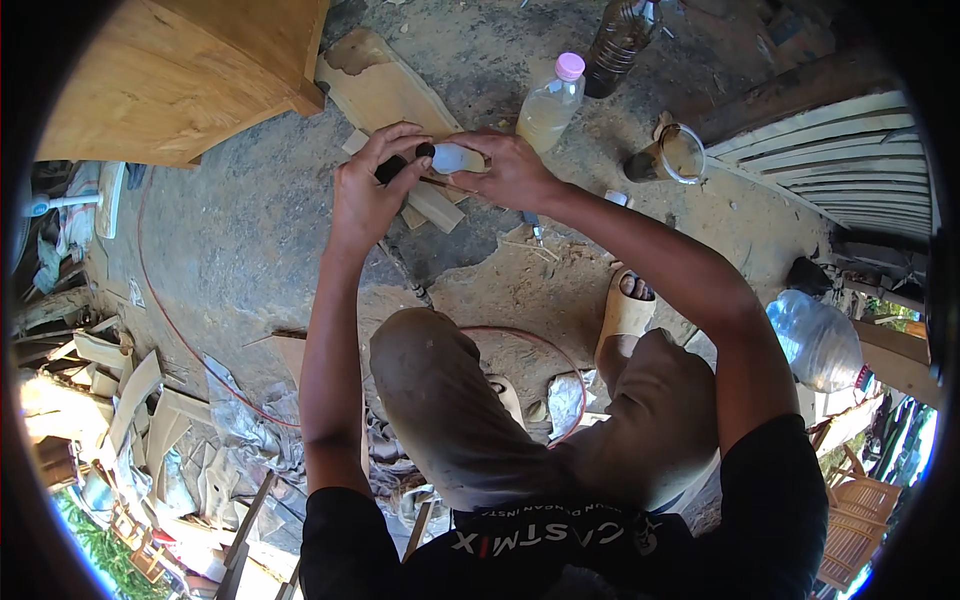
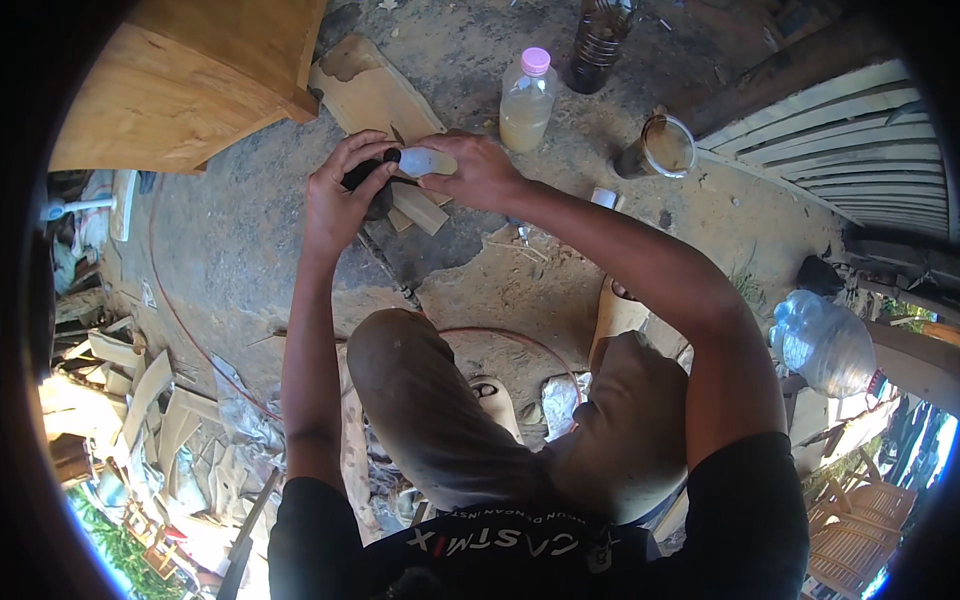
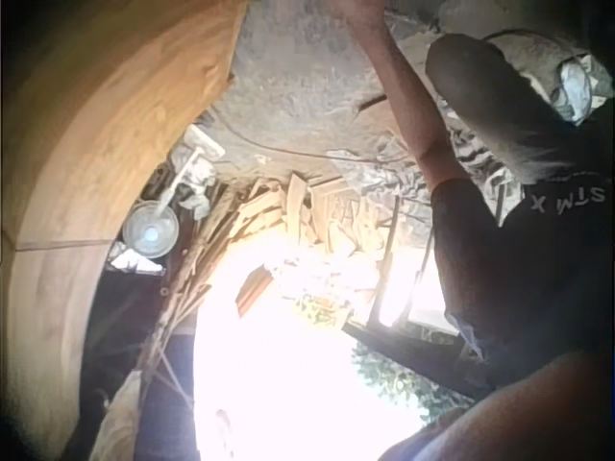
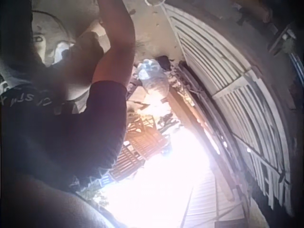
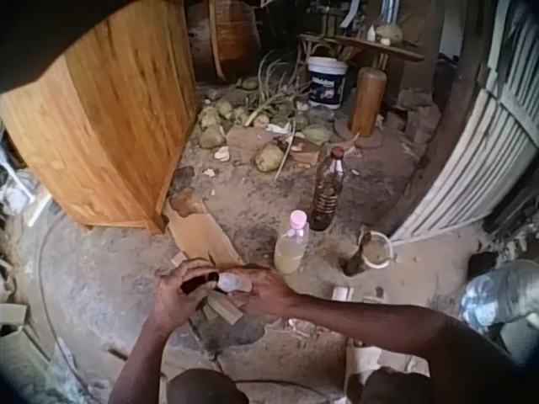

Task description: The person uses a spray gun to apply a finish to wooden door frames, then mixes a dark liquid from a plastic bottle into the spray gun canister and continues spraying the frames.

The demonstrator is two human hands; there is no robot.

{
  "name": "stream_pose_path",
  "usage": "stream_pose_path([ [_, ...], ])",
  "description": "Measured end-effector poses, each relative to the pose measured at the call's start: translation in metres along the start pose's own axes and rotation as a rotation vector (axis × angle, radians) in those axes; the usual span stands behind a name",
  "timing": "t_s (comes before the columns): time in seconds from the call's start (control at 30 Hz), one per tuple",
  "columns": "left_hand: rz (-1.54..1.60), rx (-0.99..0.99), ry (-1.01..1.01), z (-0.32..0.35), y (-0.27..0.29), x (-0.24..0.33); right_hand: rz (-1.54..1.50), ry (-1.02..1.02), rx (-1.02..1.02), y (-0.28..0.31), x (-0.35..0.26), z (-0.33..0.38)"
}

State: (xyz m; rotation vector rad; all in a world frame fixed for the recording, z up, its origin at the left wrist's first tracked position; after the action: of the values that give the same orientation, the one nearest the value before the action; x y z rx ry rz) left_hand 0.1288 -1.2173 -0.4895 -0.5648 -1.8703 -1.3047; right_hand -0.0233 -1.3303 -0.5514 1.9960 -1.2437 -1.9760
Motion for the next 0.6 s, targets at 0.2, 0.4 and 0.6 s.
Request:
stream_pose_path([
  [0.2,0.476,-0.214,0.054,-0.012,-0.065,0.017,-0.451,-0.188,0.126,0.025,0.015,0.064],
  [0.4,0.573,-0.360,-0.037,-0.016,-0.116,0.038,-0.436,-0.158,0.265,0.046,0.035,0.112],
  [0.6,0.227,-0.252,-0.198,-0.010,-0.093,0.048,-0.113,-0.413,0.310,0.058,0.076,0.138],
])
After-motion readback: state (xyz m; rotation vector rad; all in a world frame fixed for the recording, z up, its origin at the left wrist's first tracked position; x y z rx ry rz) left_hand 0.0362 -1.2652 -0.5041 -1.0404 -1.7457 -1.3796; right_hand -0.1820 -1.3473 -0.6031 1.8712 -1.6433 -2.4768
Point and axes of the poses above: each hand's wrist, its own z-axis away from the middle knuckle, its own y-axis out of the back of the hand, x = y × z, the point moved 5 cm from there along -z, towards the middle knuckle, and after that the axes turned 5 degrees about y, right-handed, at the moved point
